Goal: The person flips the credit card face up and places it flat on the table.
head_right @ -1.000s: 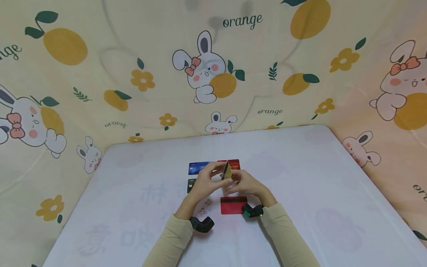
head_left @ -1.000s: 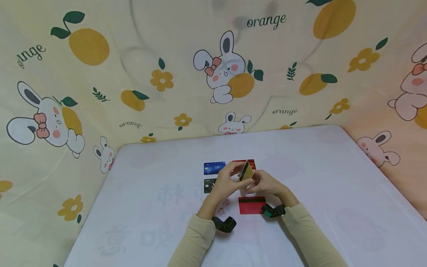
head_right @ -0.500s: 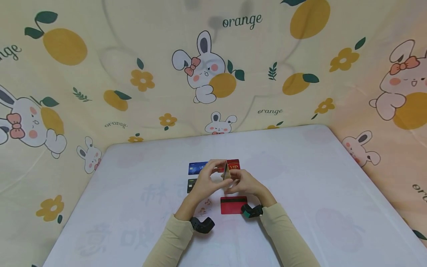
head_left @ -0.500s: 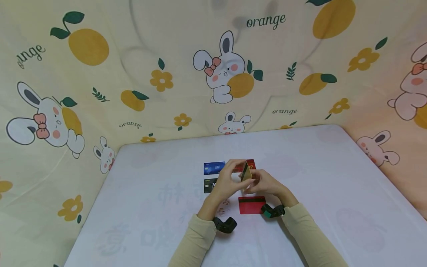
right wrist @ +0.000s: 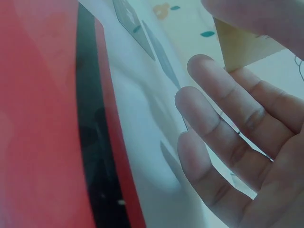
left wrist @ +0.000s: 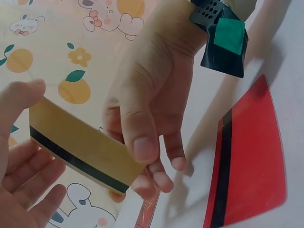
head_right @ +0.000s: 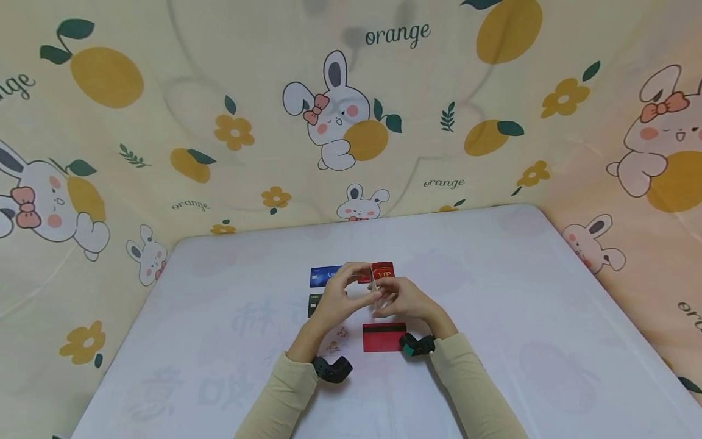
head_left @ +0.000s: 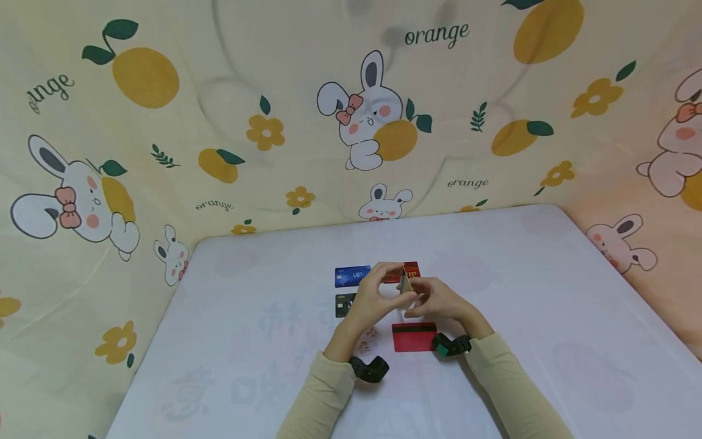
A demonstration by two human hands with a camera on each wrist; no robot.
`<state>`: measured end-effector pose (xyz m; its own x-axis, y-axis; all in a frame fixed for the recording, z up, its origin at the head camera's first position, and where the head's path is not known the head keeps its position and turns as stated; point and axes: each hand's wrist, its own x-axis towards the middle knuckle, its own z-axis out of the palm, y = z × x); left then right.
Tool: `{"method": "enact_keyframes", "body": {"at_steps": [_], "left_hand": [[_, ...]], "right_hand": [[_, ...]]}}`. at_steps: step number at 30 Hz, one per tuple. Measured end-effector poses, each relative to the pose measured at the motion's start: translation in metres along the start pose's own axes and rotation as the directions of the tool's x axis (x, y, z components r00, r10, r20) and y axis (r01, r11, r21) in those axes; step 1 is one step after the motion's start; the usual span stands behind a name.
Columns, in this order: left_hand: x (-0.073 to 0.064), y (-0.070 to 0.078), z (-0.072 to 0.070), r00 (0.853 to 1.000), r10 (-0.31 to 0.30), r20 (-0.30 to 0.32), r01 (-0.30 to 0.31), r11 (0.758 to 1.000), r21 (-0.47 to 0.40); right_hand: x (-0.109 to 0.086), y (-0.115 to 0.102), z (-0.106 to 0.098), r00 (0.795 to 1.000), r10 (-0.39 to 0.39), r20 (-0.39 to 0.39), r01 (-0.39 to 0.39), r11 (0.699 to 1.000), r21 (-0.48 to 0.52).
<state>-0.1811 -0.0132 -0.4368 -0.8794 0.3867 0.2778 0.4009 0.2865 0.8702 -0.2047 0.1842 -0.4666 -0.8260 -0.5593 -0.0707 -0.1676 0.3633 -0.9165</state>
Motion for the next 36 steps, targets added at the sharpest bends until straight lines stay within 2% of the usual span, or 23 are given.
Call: {"method": "enact_keyframes", "body": {"at_steps": [5,11,20,36], "left_hand": [[0.000,-0.001,-0.001,1.000,-0.007,0.005,0.007,1.000,-0.015],[0.000,-0.002,-0.003,1.000,-0.025,0.014,0.025,0.999,-0.025],[0.000,-0.008,-0.005,1.000,-0.003,0.023,0.004,1.000,-0.013],[0.001,-0.013,-0.010,0.999,-0.027,0.046,0.029,0.999,-0.038]], "right_hand": [[0.000,0.003,-0.003,1.000,-0.021,-0.012,0.021,1.000,-0.005],[-0.002,0.003,-0.006,0.999,-0.008,-0.037,0.007,1.000,-0.021],[-0.006,0.009,-0.016,0.999,-0.026,-0.045,0.026,1.000,-0.018],[-0.011,0.012,-0.026,0.994,0.019,-0.111,-0.027,0.997,-0.068]]}}
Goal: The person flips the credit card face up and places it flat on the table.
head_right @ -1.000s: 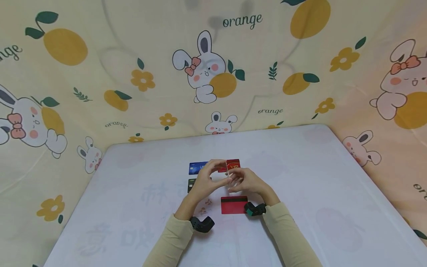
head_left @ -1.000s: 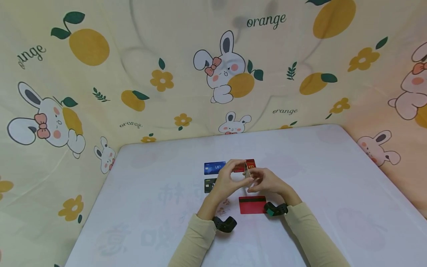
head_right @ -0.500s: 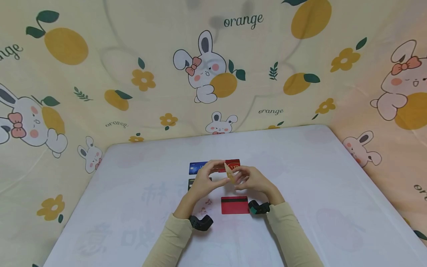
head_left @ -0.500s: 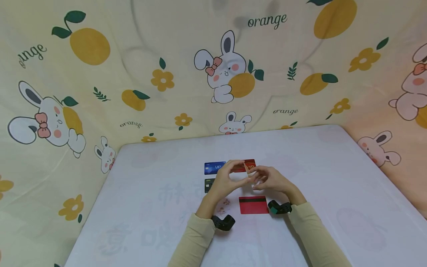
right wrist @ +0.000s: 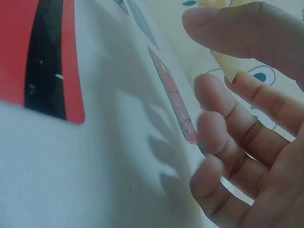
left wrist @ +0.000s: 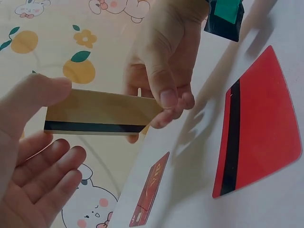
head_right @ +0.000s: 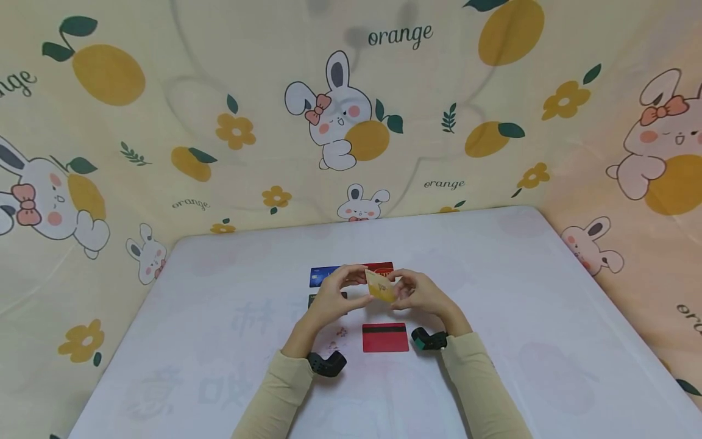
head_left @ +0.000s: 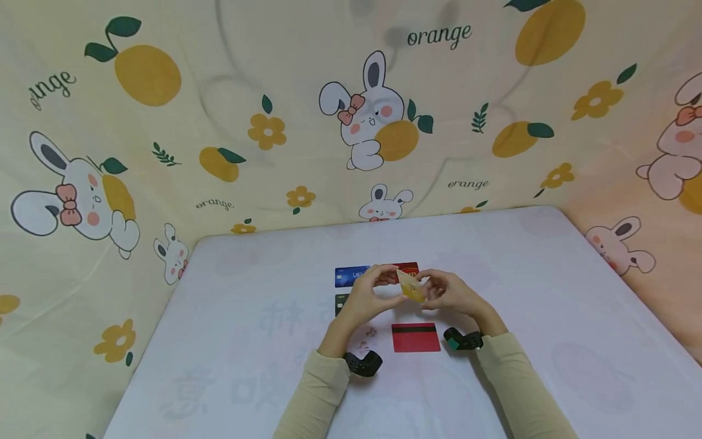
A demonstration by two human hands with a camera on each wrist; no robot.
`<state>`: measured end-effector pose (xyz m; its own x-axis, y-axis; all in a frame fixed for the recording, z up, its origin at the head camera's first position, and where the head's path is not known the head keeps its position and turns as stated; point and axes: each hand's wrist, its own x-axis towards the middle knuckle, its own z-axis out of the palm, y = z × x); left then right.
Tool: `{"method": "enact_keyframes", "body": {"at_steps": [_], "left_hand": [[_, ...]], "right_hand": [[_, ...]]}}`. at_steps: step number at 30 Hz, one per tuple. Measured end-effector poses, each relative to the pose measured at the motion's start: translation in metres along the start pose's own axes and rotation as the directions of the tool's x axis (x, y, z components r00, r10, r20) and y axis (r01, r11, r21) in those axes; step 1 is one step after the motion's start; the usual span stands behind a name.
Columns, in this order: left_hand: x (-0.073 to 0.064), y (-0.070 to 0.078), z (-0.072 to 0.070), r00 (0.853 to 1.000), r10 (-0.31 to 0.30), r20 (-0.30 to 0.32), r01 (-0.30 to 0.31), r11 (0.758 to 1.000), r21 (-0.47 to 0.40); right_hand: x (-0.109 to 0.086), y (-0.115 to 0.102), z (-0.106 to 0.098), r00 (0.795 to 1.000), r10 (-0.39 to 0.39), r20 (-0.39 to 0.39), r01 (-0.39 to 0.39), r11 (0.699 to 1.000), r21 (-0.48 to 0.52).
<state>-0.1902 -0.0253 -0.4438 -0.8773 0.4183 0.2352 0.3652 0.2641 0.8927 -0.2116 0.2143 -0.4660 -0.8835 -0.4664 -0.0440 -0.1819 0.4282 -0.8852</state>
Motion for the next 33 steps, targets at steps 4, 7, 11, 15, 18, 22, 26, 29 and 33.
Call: {"method": "enact_keyframes", "body": {"at_steps": [4,7,11,15,18,22,26,29,33], "left_hand": [[0.001,-0.001,-0.001,1.000,0.011,0.002,-0.011,1.000,0.013],[0.001,-0.003,-0.002,1.000,0.012,0.007,-0.012,1.000,0.020],[0.001,-0.006,-0.003,0.999,-0.027,0.022,0.026,0.999,0.030],[0.000,-0.009,-0.006,0.995,-0.093,0.046,0.089,0.993,0.074],[0.000,-0.011,-0.009,0.989,-0.137,0.063,0.131,0.986,0.103],[0.000,-0.012,-0.011,0.982,-0.175,0.074,0.163,0.976,0.143],[0.000,-0.015,-0.011,0.980,-0.183,0.079,0.168,0.971,0.173],[0.000,-0.017,-0.011,0.979,-0.189,0.080,0.172,0.969,0.179],[0.000,-0.017,-0.010,0.978,-0.193,0.083,0.176,0.968,0.177]], "right_hand": [[-0.001,0.000,-0.002,1.000,-0.017,-0.016,0.017,1.000,0.010],[-0.002,0.000,-0.003,1.000,-0.024,-0.018,0.024,1.000,0.020],[-0.003,0.001,-0.004,1.000,-0.012,-0.018,0.013,0.999,0.044],[-0.003,0.002,-0.006,1.000,0.006,-0.021,-0.005,0.999,0.049],[-0.003,0.001,-0.007,1.000,0.011,-0.022,-0.010,0.999,0.054],[-0.003,0.002,-0.009,1.000,0.014,-0.026,-0.013,0.999,0.053],[-0.003,0.002,-0.009,0.999,0.014,-0.028,-0.013,0.999,0.041],[-0.003,0.003,-0.009,0.999,0.018,-0.029,-0.017,0.999,0.036],[-0.004,0.003,-0.009,0.999,0.024,-0.027,-0.023,0.999,0.037]]}}
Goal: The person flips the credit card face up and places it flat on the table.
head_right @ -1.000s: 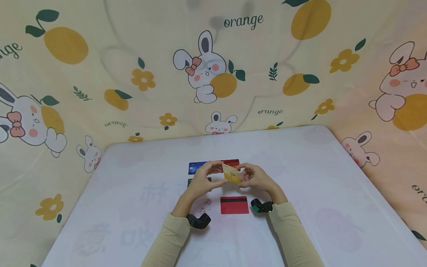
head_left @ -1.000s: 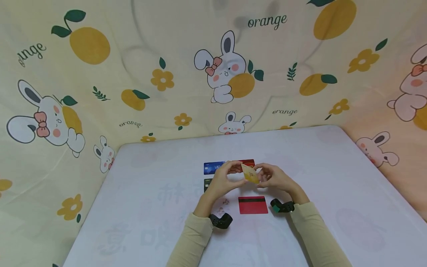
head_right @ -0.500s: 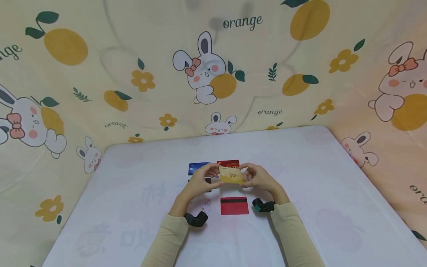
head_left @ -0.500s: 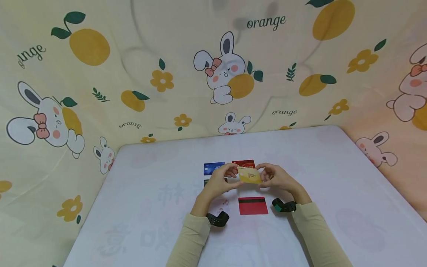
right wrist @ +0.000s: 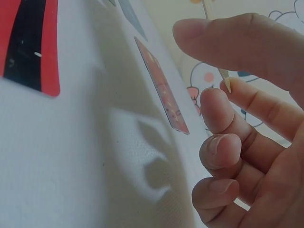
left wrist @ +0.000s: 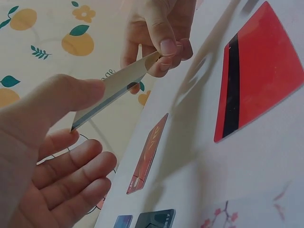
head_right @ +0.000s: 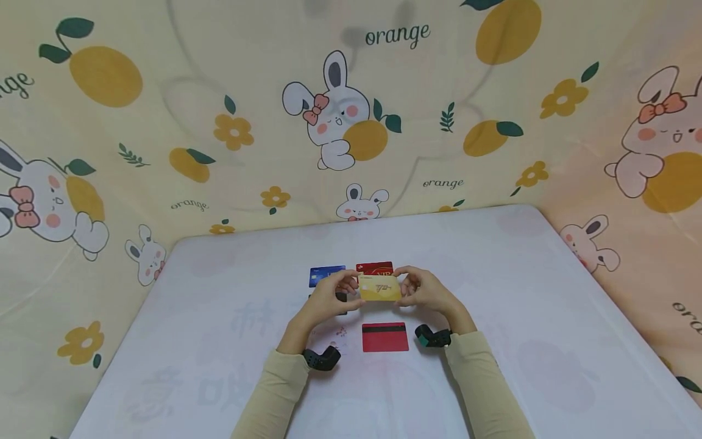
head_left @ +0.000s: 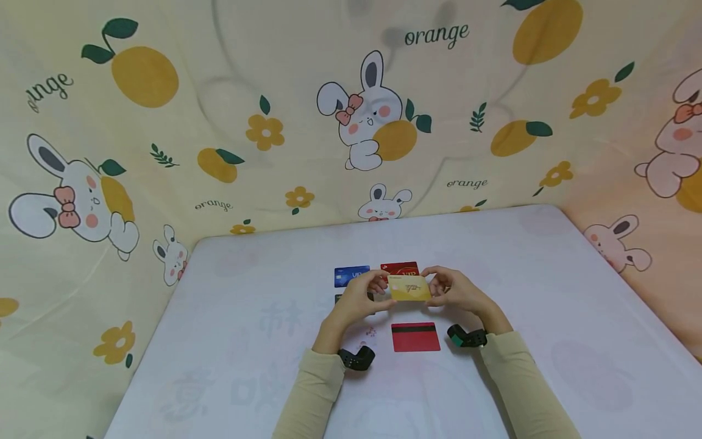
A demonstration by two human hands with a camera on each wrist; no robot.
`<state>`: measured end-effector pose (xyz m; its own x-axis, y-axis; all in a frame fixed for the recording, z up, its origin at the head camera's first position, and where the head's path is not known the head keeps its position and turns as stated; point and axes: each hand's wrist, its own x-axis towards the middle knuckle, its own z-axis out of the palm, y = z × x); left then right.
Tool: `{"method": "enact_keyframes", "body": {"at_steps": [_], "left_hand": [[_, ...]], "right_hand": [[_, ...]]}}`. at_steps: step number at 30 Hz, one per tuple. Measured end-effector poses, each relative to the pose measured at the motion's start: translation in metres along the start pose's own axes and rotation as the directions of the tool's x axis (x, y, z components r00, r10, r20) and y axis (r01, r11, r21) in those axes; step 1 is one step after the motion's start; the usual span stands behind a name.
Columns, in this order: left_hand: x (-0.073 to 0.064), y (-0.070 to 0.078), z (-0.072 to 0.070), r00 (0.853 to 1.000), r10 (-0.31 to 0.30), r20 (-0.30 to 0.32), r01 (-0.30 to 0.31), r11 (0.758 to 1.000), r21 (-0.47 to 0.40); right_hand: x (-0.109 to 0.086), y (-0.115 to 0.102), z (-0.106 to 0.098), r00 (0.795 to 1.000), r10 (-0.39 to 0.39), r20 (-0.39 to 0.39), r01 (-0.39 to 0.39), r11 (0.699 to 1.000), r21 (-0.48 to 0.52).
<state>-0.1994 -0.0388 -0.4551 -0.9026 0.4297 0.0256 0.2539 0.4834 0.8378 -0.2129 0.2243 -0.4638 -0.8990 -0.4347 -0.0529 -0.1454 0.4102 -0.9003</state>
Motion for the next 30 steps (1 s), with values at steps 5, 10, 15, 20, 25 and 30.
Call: {"method": "enact_keyframes", "body": {"at_steps": [5,10,15,20,25,30], "left_hand": [[0.0000,0.0000,-0.0004,1.000,0.000,0.002,0.000,1.000,0.010],[-0.0006,-0.0002,-0.0008,1.000,-0.010,0.003,0.010,1.000,0.020],[-0.0011,-0.0011,-0.0007,1.000,-0.012,0.004,0.012,1.000,0.022],[-0.0015,-0.0027,-0.0005,1.000,-0.011,0.006,0.011,0.999,0.042],[-0.0008,-0.0061,0.0006,1.000,-0.023,0.018,0.022,0.999,0.045],[0.0003,-0.0091,0.0017,0.999,-0.020,0.035,0.019,0.999,0.036]], "right_hand": [[0.0004,0.0013,-0.0006,1.000,-0.005,0.000,0.005,1.000,0.000],[-0.0001,0.0019,-0.0007,1.000,-0.025,-0.003,0.025,1.000,-0.017],[-0.0020,0.0010,-0.0013,1.000,-0.012,-0.020,0.012,1.000,-0.022],[-0.0030,0.0000,-0.0016,1.000,0.010,-0.018,-0.010,1.000,-0.017],[-0.0045,-0.0002,-0.0036,0.999,0.034,-0.002,-0.034,0.999,-0.013],[-0.0051,0.0019,-0.0058,0.999,0.033,0.026,-0.033,0.999,-0.007]]}}
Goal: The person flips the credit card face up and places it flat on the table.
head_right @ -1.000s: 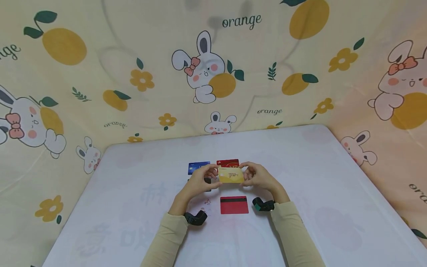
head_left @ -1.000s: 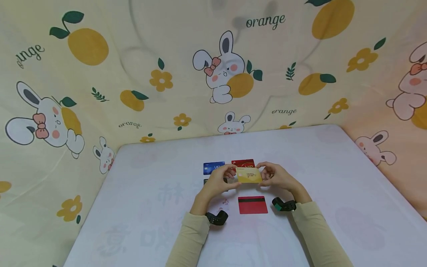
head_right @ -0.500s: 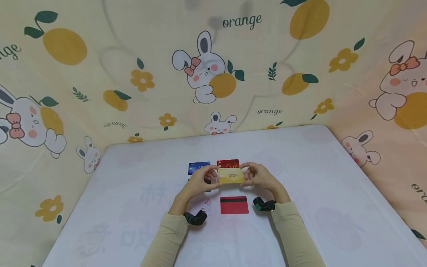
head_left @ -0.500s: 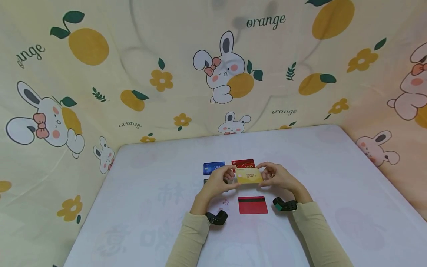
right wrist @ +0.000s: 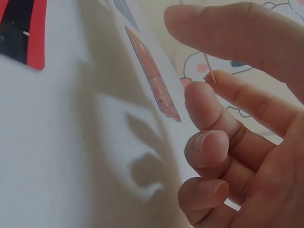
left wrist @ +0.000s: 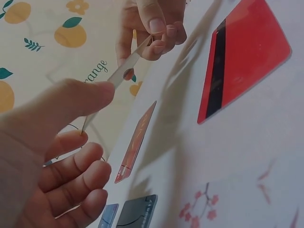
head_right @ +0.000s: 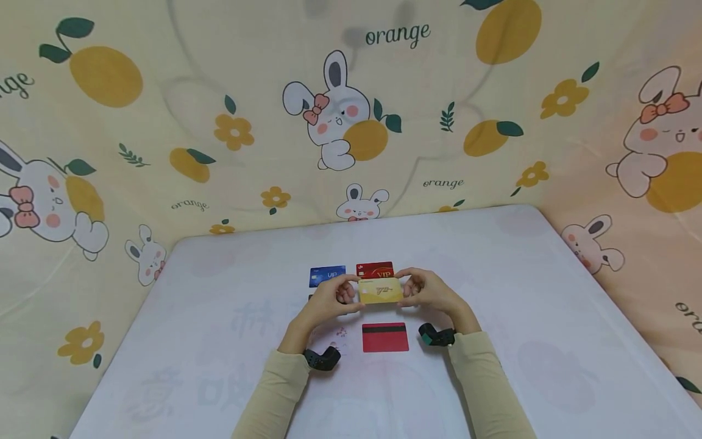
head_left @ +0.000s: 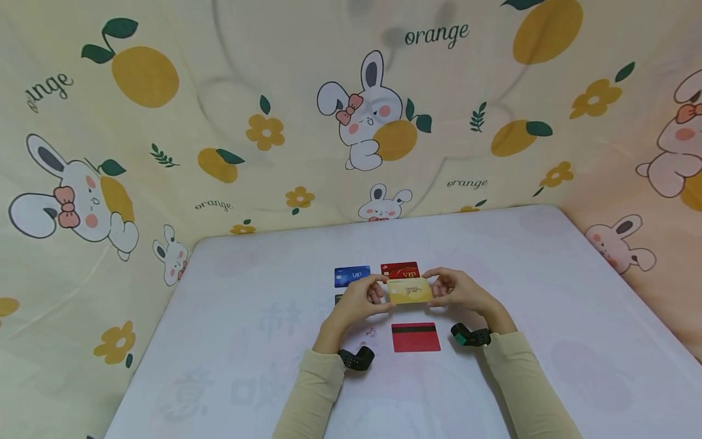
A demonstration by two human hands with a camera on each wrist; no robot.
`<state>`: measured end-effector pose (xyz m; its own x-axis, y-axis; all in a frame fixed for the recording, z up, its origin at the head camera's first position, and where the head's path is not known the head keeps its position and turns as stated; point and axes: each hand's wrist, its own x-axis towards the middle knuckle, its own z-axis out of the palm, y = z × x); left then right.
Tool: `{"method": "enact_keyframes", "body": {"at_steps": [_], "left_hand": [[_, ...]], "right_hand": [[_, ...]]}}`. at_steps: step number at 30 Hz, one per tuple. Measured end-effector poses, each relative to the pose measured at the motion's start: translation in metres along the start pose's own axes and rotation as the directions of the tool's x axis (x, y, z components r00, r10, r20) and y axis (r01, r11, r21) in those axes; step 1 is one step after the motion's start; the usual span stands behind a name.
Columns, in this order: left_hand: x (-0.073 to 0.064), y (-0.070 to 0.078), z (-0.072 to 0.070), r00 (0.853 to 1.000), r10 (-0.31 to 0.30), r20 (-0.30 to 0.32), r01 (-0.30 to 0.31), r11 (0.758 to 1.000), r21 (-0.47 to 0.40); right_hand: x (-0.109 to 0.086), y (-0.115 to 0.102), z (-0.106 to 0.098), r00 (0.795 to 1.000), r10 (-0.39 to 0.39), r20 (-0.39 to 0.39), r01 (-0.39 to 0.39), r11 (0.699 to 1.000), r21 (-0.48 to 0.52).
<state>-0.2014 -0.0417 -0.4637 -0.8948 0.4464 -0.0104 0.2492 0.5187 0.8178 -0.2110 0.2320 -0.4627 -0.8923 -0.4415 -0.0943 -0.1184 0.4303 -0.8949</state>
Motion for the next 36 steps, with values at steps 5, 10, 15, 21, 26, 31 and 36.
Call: {"method": "enact_keyframes", "body": {"at_steps": [5,10,15,21,26,31,36], "left_hand": [[-0.0001,-0.0014,0.0004,1.000,-0.003,0.010,0.003,1.000,-0.011],[-0.0017,-0.0018,0.0017,1.000,0.006,0.020,-0.005,1.000,-0.016],[-0.0030,-0.0019,0.0033,1.000,-0.023,0.022,0.023,1.000,0.012],[-0.0031,-0.0012,0.0049,0.997,-0.080,0.018,0.079,0.995,0.064],[-0.0026,-0.0010,0.0064,0.997,-0.082,0.014,0.080,0.989,0.121],[-0.0046,0.0008,0.0070,0.995,-0.100,0.008,0.097,0.981,0.168],[-0.0057,0.0025,0.0071,0.991,-0.136,0.001,0.133,0.968,0.214]], "right_hand": [[-0.0011,0.0004,-0.0001,0.999,-0.032,0.028,0.031,0.999,0.007],[-0.0024,-0.0012,-0.0010,0.998,0.039,0.045,-0.039,0.999,0.002],[-0.0030,-0.0013,-0.0009,0.997,0.050,0.053,-0.050,0.999,-0.003],[-0.0013,-0.0022,0.0016,0.997,0.065,0.042,-0.063,0.996,-0.064],[0.0012,0.0008,0.0023,0.995,0.089,0.037,-0.085,0.992,-0.093],[0.0023,0.0020,0.0041,0.993,0.109,0.035,-0.105,0.988,-0.109],[0.0031,-0.0014,0.0065,0.991,0.130,0.026,-0.125,0.983,-0.134]]}}
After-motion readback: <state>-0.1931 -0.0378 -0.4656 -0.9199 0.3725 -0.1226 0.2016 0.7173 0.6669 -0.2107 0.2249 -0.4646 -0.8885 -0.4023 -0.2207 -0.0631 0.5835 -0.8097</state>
